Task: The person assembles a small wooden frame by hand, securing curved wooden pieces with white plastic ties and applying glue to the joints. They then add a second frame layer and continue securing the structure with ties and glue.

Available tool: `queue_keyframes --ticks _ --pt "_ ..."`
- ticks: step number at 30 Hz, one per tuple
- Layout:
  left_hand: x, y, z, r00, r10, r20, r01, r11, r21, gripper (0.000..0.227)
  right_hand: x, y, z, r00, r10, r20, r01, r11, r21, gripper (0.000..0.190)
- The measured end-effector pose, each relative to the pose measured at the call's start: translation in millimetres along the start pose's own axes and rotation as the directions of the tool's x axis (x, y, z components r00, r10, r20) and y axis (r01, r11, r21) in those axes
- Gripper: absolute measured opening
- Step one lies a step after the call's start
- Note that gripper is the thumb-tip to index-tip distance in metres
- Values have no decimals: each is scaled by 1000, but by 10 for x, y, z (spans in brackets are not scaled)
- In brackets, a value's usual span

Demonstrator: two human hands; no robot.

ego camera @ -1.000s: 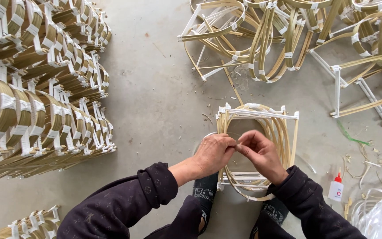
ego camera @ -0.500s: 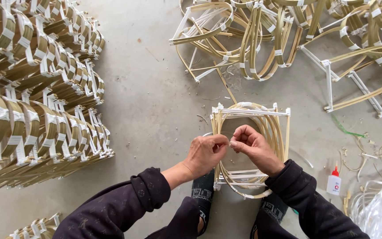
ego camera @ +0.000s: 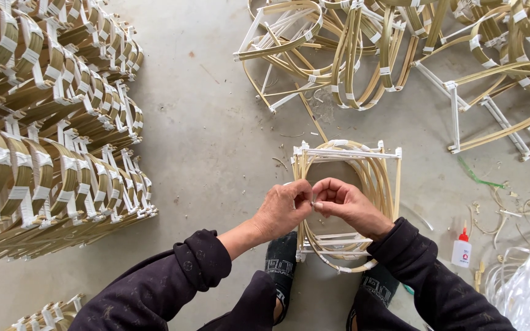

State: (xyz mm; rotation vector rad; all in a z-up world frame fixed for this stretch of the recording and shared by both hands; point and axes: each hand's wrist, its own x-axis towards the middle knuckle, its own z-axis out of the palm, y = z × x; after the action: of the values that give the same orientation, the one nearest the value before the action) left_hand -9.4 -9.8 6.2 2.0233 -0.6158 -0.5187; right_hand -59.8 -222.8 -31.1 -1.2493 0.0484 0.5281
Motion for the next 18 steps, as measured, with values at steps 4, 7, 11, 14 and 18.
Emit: queue_keyframes --ticks 4,7,11,14,18 --pt "-29 -60 35 997 70 -30 -71 997 -21 8 13 31 28 999 41 -26 -42 998 -50 34" --pt "-55 -83 26 992 122 -14 -122 992 -17 9 33 133 2 999 -7 -39 1 987 -159 30" --pt "-98 -83 26 973 231 -1 -231 971 55 10 26 146 39 972 -217 -88 144 852 -503 18" --pt "-130 -69 10 956 292 13 -292 955 49 14 -5 127 96 957 -257 -133 100 725 -681 14" --pt "-151 -259 96 918 394 -47 -389 917 92 4 -15 112 160 951 -268 -153 82 698 -711 15"
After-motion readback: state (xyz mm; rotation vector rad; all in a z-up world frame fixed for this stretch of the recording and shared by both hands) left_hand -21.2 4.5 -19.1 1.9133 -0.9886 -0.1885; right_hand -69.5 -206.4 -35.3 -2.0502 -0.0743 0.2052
